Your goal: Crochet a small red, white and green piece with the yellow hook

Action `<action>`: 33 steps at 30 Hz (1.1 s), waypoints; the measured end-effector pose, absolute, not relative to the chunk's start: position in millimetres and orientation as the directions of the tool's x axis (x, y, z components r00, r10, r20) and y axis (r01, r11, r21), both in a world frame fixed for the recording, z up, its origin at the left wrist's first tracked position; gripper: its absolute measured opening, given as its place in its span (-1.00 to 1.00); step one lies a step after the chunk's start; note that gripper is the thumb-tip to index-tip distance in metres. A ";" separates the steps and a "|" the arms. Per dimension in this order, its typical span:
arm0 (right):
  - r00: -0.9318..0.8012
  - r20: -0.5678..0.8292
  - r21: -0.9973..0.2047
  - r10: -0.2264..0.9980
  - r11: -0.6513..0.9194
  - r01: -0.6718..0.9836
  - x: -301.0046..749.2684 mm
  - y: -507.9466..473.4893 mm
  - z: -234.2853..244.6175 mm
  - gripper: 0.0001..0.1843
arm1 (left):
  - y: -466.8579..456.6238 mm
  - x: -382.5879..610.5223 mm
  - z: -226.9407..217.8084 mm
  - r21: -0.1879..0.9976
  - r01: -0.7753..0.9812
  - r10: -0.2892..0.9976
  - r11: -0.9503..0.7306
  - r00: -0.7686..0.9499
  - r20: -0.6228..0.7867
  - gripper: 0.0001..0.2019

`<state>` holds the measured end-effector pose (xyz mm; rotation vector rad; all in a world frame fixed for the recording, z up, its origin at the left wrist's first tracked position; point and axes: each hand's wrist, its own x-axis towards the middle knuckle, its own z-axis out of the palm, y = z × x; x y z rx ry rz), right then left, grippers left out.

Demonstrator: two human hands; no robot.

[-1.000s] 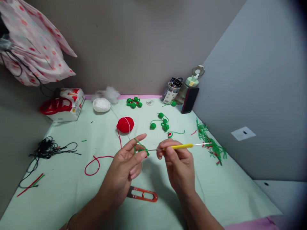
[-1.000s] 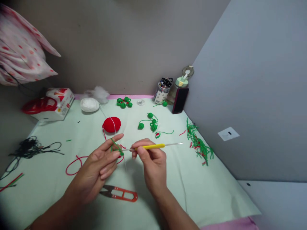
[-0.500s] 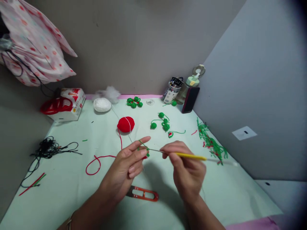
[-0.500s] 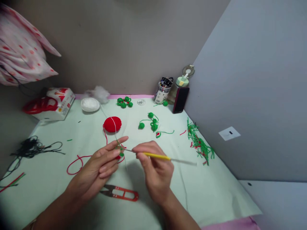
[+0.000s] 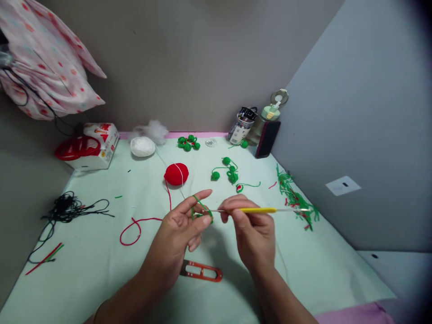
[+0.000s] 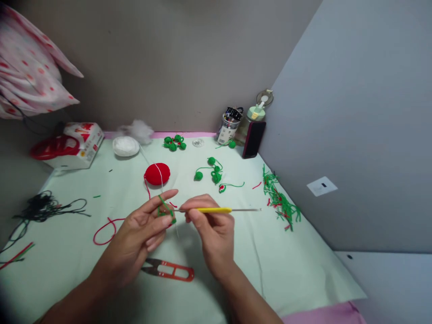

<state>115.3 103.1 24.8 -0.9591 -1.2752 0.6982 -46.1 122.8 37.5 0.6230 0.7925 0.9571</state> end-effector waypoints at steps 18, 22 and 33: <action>0.085 0.590 -0.777 0.803 0.537 0.329 113.0 96.1 21.2 -0.71 | 120.4 -42.4 29.7 0.792 -0.480 0.923 0.376 0.264 -0.278 -0.50; 0.002 0.707 -0.609 0.707 0.607 0.511 116.0 93.0 20.2 -0.66 | 122.6 -42.2 29.2 0.680 -0.506 0.844 0.530 0.395 -0.364 -0.52; 0.224 0.457 -0.879 0.861 0.476 -0.034 119.5 100.3 23.6 -0.83 | 130.6 -45.7 34.8 0.778 -0.475 0.908 0.412 0.283 -0.308 -0.77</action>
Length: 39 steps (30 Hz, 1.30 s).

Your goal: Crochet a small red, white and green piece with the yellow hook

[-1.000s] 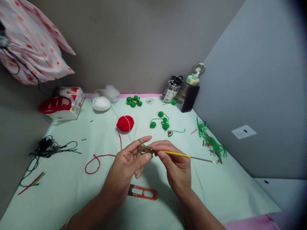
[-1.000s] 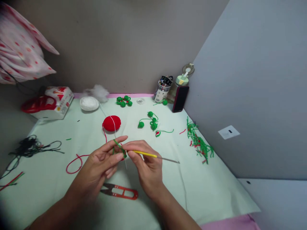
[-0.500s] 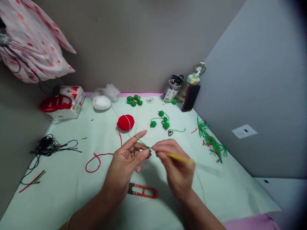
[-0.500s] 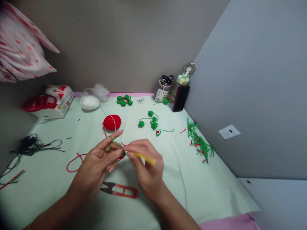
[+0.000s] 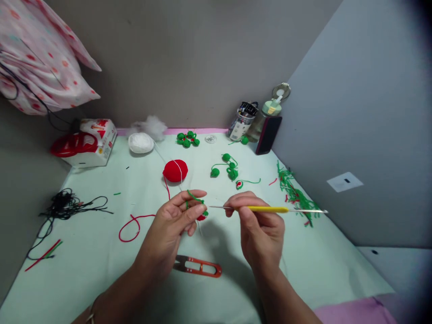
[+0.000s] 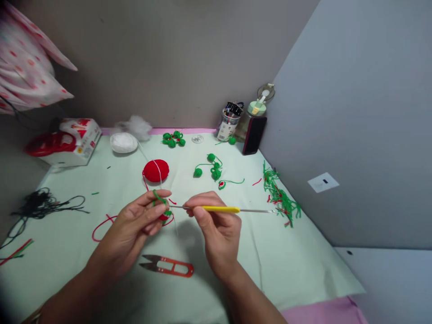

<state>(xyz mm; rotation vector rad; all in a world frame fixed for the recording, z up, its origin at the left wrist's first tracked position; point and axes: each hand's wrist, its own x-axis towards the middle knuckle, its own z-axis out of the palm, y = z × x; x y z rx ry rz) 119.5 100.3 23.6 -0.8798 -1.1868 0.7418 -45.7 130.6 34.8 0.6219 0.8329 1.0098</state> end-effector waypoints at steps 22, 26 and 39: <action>0.211 0.517 -0.855 0.829 0.512 0.084 117.0 97.7 23.0 -0.76 | 128.4 -44.3 29.4 0.778 -0.448 0.891 0.442 0.318 -0.323 -0.79; 0.194 0.553 -0.832 0.810 0.531 0.160 117.2 96.9 26.0 -0.75 | 127.6 -44.7 27.5 0.798 -0.438 0.904 0.413 0.307 -0.299 -0.81; -0.002 0.736 -0.615 0.676 0.671 0.414 117.2 87.7 26.2 -0.60 | 125.8 -45.6 18.5 0.859 -0.383 0.932 0.338 0.264 -0.249 -0.84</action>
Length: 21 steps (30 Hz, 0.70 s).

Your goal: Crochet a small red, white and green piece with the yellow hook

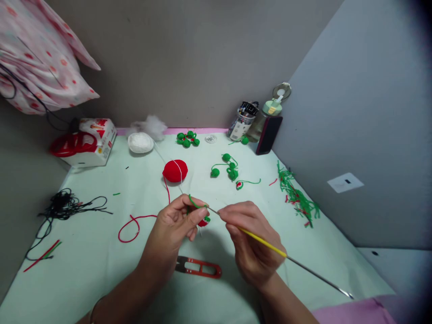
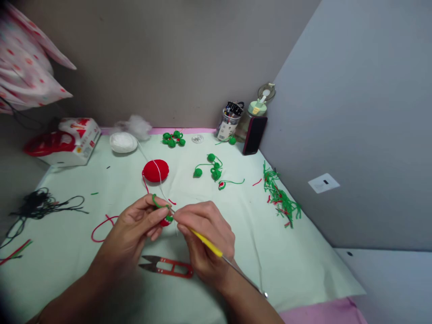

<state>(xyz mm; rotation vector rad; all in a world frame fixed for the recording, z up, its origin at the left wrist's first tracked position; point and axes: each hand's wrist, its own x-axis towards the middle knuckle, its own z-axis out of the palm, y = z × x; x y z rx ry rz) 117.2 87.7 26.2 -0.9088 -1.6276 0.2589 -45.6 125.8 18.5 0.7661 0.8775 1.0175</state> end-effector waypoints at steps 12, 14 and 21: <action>-0.019 0.772 -0.511 0.635 0.639 0.575 112.5 87.8 25.9 -0.55 | 124.7 -42.7 23.2 0.818 -0.413 0.903 0.400 0.332 -0.273 -0.83; 0.021 0.761 -0.549 0.648 0.627 0.553 112.7 88.2 23.1 -0.52 | 124.6 -42.4 24.6 0.807 -0.407 0.885 0.428 0.371 -0.282 -0.81; 0.115 0.629 -0.761 0.769 0.578 0.294 115.3 90.1 20.1 -0.58 | 125.6 -44.2 27.7 0.813 -0.377 0.877 0.443 0.371 -0.306 -0.67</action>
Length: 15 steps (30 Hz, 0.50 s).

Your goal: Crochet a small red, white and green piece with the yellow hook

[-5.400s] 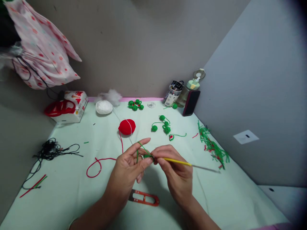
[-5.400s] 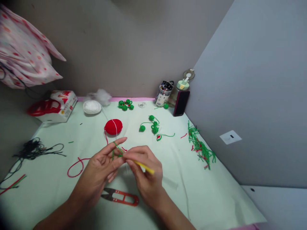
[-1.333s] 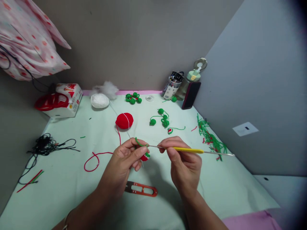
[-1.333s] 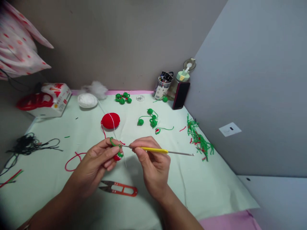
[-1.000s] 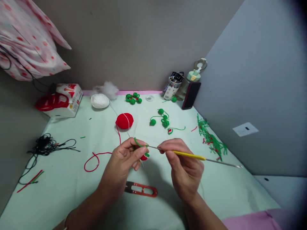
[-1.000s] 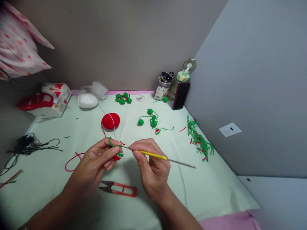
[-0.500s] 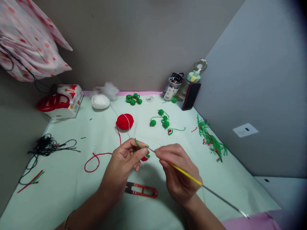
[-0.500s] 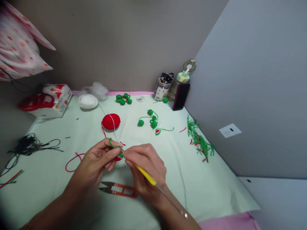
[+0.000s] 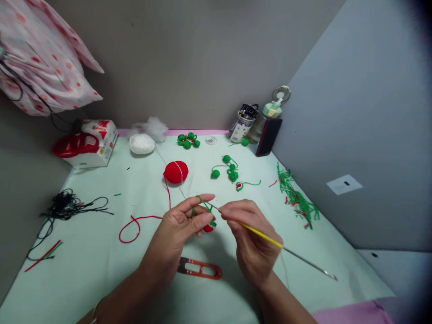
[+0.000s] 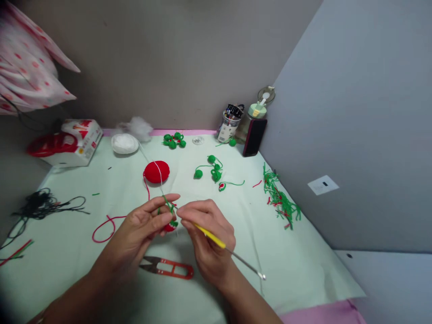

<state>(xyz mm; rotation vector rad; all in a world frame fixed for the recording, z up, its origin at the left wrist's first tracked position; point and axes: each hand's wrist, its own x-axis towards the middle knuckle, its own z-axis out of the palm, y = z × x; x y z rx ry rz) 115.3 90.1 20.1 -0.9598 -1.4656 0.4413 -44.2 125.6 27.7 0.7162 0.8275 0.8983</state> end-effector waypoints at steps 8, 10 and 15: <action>0.184 0.553 -0.830 0.813 0.520 0.201 113.6 96.5 21.2 -0.77 | 124.9 -44.9 26.9 0.791 -0.405 0.874 0.459 0.367 -0.319 -0.70; 0.223 0.555 -0.829 0.802 0.510 0.230 112.7 97.3 21.7 -0.77 | 124.6 -44.5 28.5 0.788 -0.398 0.868 0.470 0.371 -0.330 -0.75; 0.299 0.523 -0.851 0.798 0.467 0.241 113.8 98.0 23.1 -0.80 | 124.8 -43.8 28.7 0.742 -0.415 0.841 0.527 0.382 -0.383 -0.76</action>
